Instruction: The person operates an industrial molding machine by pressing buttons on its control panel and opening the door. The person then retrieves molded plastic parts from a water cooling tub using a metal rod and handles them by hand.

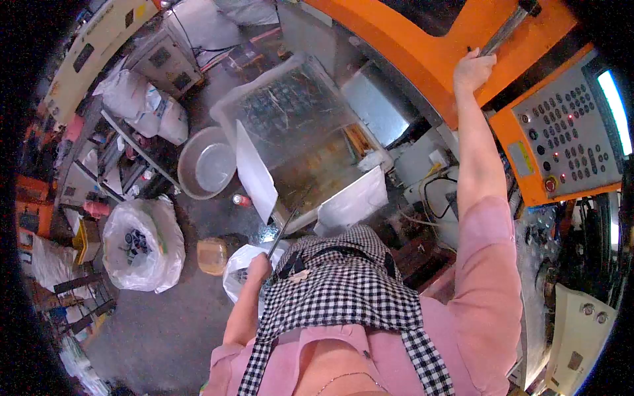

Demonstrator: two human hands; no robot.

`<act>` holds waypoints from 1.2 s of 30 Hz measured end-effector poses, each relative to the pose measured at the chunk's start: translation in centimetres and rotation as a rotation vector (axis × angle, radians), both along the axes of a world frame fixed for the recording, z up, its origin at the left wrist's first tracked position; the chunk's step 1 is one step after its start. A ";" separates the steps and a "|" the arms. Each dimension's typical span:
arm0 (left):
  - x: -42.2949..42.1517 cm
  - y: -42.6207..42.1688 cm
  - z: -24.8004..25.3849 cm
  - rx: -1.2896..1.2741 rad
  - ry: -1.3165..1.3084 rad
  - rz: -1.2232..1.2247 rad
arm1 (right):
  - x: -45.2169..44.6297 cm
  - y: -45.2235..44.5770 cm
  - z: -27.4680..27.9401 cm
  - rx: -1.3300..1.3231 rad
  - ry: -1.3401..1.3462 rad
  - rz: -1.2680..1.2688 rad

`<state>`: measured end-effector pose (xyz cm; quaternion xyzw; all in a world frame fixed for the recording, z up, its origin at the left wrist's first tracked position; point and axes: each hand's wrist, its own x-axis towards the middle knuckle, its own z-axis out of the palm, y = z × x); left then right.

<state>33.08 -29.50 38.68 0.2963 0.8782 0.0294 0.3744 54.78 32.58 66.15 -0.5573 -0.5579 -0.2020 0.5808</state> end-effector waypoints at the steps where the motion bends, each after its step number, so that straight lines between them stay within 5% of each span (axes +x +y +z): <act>1: 0.3 0.5 -0.1 0.000 -0.003 -0.001 | 0.0 0.0 0.0 0.004 0.003 0.005; 18: 2.8 10.9 -2.7 0.284 0.017 -0.105 | -0.6 -1.8 1.0 -0.031 0.035 0.101; 36: 4.1 22.6 -7.0 0.268 -0.077 -0.031 | -0.8 -1.8 1.0 -0.096 0.085 0.083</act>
